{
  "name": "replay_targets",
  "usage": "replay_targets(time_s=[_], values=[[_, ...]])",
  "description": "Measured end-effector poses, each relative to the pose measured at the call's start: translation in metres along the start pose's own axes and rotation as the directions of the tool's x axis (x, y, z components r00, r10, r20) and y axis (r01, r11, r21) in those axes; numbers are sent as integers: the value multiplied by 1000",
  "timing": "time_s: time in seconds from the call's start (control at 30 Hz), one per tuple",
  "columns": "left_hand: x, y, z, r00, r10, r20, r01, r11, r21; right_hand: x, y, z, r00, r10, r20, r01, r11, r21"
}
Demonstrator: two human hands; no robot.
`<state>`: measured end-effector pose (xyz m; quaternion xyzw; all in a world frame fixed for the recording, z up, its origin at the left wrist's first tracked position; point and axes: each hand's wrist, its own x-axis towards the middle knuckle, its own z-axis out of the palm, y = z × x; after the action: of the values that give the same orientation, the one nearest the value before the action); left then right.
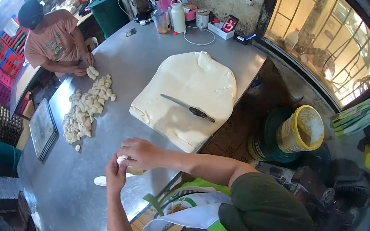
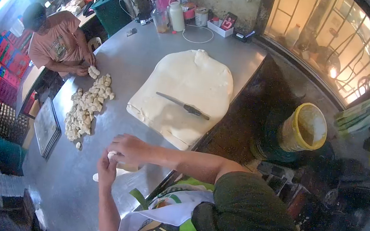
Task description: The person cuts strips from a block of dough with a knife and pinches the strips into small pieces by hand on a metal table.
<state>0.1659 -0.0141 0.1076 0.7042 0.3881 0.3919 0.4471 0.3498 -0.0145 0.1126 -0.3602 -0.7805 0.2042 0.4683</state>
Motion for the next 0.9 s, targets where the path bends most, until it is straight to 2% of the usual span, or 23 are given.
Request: replay_targets(time_s=[0.07,0.13,0.2,0.23,0.27,0.3,0.33,0.4,0.43,0.5,0.53,0.57,0.6,0.67,0.7,0.77,0.8,0.83,0.87,0.9], values=[[-10,-21,1,997,-47,64,45,999,28,-8,0,1,1000,20,-6,-20,999,49],[-12,-32,10,1000,-10,-6,9,998,-66,-13,0,3,999,29,-14,-28,998,62],[-11,-33,17,999,12,-36,-16,993,-116,-23,6,14,972,235,-9,-233,966,115],[-11,-34,21,974,-200,105,167,950,264,-27,11,20,942,335,0,-331,933,144],[-13,-34,23,889,-434,148,259,741,619,-32,24,27,944,331,1,-328,934,139],[-19,-31,22,892,-428,145,257,744,617,-37,42,36,887,439,141,-441,897,-23],[-25,-29,16,916,-354,187,223,840,494,-38,63,43,797,553,244,-516,833,-201],[-32,-29,11,948,-190,254,140,969,203,-47,103,48,791,570,224,-517,818,-254],[-35,-35,3,942,-200,271,147,968,203,-59,115,59,775,591,223,-530,800,-282],[-18,-53,-13,985,-154,81,144,982,123,-51,111,64,767,602,222,-524,787,-326],[-16,-61,-19,990,-141,-16,142,986,84,-45,95,72,851,496,175,-453,860,-233],[-15,-59,-19,989,-149,-12,149,986,77,-37,69,77,914,388,115,-371,917,-144],[-3,-58,-16,996,55,-75,-41,985,169,-24,54,75,963,267,39,-264,962,-71],[14,-55,-11,882,450,-136,-376,849,370,-4,36,67,967,251,34,-249,967,-59],[7,-66,-15,889,437,-137,-365,856,366,-2,26,70,970,241,40,-240,970,-23],[8,-107,-28,979,186,-83,-165,963,214,3,24,73,974,221,41,-222,975,5],[8,-117,-31,998,57,-34,-51,988,142,2,25,76,941,336,43,-336,942,-16],[7,-103,-28,998,58,-30,-53,989,140,0,28,78,895,445,44,-443,896,-39],[5,-88,-22,998,-25,56,10,967,254,0,33,78,839,543,42,-540,839,-62],[0,-67,-15,984,-122,130,65,926,371,-2,41,78,838,544,44,-541,839,-60]])
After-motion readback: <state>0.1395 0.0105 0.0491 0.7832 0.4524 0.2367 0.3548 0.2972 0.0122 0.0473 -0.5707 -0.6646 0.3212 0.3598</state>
